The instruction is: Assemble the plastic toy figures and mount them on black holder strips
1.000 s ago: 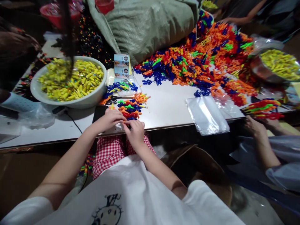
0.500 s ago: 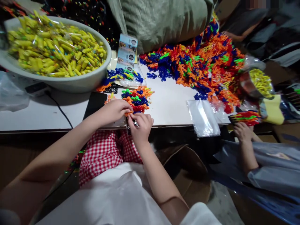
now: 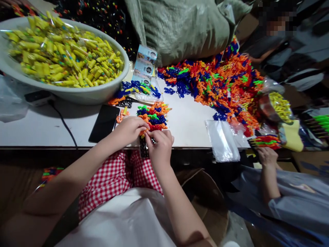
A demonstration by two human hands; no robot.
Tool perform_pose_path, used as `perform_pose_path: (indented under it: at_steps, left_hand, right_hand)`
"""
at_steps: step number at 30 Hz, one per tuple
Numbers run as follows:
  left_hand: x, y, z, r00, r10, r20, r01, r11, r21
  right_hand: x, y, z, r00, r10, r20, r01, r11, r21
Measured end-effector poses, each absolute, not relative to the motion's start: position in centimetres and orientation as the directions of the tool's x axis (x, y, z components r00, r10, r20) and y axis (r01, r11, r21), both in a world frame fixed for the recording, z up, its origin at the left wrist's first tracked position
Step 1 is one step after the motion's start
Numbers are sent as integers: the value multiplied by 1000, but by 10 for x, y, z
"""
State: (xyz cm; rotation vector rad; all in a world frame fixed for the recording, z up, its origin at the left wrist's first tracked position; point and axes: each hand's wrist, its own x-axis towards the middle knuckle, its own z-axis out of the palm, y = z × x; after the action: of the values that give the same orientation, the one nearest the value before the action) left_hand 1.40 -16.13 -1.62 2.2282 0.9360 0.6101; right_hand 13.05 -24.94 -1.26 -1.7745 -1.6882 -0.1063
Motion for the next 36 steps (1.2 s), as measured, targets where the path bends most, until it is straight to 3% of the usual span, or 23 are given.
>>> perform_pose_path:
  at_steps: [7, 13, 20, 36]
  left_hand:
    - [9, -175, -17, 609, 775, 169, 420, -496, 760]
    - [7, -187, -27, 502, 843, 196, 353, -406, 843]
    - [7, -183, -32, 465, 864, 194, 283, -353, 892]
    - [9, -185, -33, 436, 892, 115, 156, -201, 967]
  right_hand:
    - [126, -255, -10, 217, 854, 473, 873, 48, -486]
    - [126, -254, -10, 348, 877, 331, 769, -65, -636]
    - [131, -246, -8, 334, 917, 219, 666, -66, -743]
    - [149, -230, 18, 35, 999, 16, 810, -19, -587]
